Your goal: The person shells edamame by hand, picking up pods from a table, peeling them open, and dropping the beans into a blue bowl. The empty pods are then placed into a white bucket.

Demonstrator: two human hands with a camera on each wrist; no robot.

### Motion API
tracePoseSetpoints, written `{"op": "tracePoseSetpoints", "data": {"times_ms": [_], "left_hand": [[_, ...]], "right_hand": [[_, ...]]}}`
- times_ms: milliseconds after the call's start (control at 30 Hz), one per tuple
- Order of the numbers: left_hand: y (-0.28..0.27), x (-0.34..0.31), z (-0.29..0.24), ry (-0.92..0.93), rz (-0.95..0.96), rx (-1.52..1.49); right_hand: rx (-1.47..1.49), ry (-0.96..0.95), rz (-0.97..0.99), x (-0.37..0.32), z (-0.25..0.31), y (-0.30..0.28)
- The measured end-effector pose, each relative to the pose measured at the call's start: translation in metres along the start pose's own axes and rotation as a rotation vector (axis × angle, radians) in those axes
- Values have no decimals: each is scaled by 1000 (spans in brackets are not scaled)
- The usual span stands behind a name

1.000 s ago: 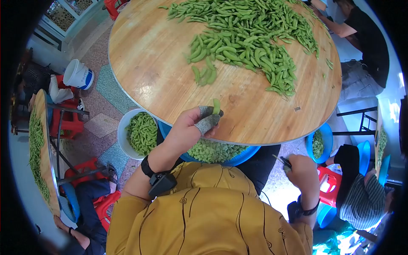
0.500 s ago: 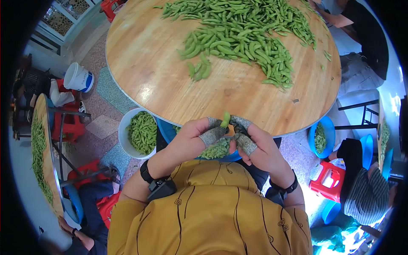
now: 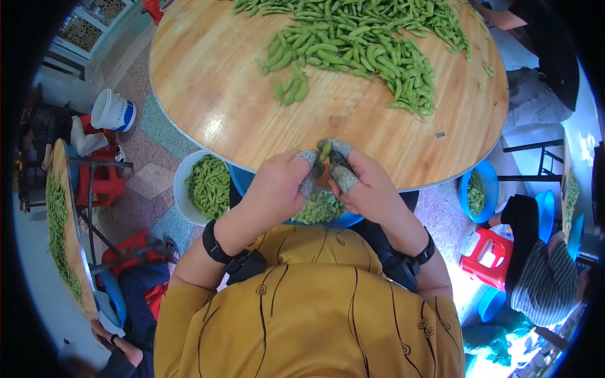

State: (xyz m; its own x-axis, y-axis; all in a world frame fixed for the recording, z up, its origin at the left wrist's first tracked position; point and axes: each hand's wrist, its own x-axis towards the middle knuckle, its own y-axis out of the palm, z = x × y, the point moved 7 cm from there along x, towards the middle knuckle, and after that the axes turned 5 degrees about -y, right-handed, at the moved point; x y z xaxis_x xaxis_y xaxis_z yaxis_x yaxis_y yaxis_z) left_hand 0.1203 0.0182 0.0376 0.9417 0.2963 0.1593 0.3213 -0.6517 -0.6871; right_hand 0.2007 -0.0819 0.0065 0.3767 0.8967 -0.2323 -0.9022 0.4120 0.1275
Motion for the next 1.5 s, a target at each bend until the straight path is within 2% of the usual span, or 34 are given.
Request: {"op": "tracePoseSetpoints", "data": {"times_ms": [33,67,100,133,167,200,233,267,300,333,367,400,467,500,567,600,667,700,767,800,867,900,933,967,1000,1033,1067,1100,1133,1167,1200,1333,1433,1500], "left_hand": [[0,-1,2,5,-12,74],[0,-1,6,-1,-8,76],[3,0,15,-70,52,-113],[6,0,24,-138,110,-302],[4,-2,30,-140,112,-302],[14,-9,44,-358,276,-752],[27,-17,46,-574,439,-1202],[27,-17,44,-573,440,-1201],[26,-17,43,-585,420,-1076],[25,-16,41,-593,398,-950],[27,-17,36,-585,398,-948],[15,-13,30,-415,251,-625],[-7,-3,6,-58,24,-19],[-7,-4,6,-57,19,-15],[-9,-7,-1,34,-34,365],[-8,-8,0,35,-37,368],[-11,-8,3,53,-89,11],[-12,-9,1,54,-90,10],[-7,-13,9,-146,17,-303],[-7,-15,13,-146,17,-305],[23,-29,33,-625,315,-1633],[22,-29,34,-623,316,-1633],[21,-31,38,-635,353,-1367],[21,-33,41,-641,383,-1102],[20,-33,37,-642,383,-1103],[12,-28,26,-494,316,-909],[4,-24,17,-348,248,-715],[3,-24,17,-348,248,-715],[2,-23,14,-266,264,-562],[1,-24,10,-185,275,-409],[2,-26,17,-210,328,-332],[-3,-31,13,-209,336,-345],[-5,-35,16,-223,280,-381],[-6,-37,22,-298,300,-340]], "right_hand": [[5,3,3,4,1,-1],[142,131,12,6,-4,1],[280,257,19,5,-11,4],[285,259,20,4,-13,2],[530,307,111,1,-14,7],[773,353,204,-2,-14,13],[774,353,204,-2,-19,11],[904,372,268,-3,-24,14],[1033,389,332,-4,-19,21],[1030,383,332,-5,-14,24],[775,355,191,-5,-15,19],[518,323,52,-6,-12,13],[458,255,12,-6,-4,21],[402,191,-27,-5,0,20],[399,171,-37,-4,1,20],[396,156,-51,-4,2,18],[485,190,-15,-6,2,19],[576,230,18,-9,1,21],[644,242,52,-12,-4,20],[713,254,86,-13,-5,21],[701,296,99,-18,-3,20],[688,336,115,-20,-4,21],[687,335,115,-18,-6,23],[339,162,10,-11,-4,15],[-9,-11,-94,-7,3,7],[-10,-11,-94,-6,3,7],[-301,-129,-141,-4,12,3],[-593,-248,-186,-4,22,2],[-593,-248,-185,-2,20,3],[-728,-337,-163,0,22,8],[-863,-427,-139,0,24,14],[-914,-465,-148,1,21,18],[-935,-424,-86,-3,14,25],[-903,-470,-159,-5,14,23]]}}
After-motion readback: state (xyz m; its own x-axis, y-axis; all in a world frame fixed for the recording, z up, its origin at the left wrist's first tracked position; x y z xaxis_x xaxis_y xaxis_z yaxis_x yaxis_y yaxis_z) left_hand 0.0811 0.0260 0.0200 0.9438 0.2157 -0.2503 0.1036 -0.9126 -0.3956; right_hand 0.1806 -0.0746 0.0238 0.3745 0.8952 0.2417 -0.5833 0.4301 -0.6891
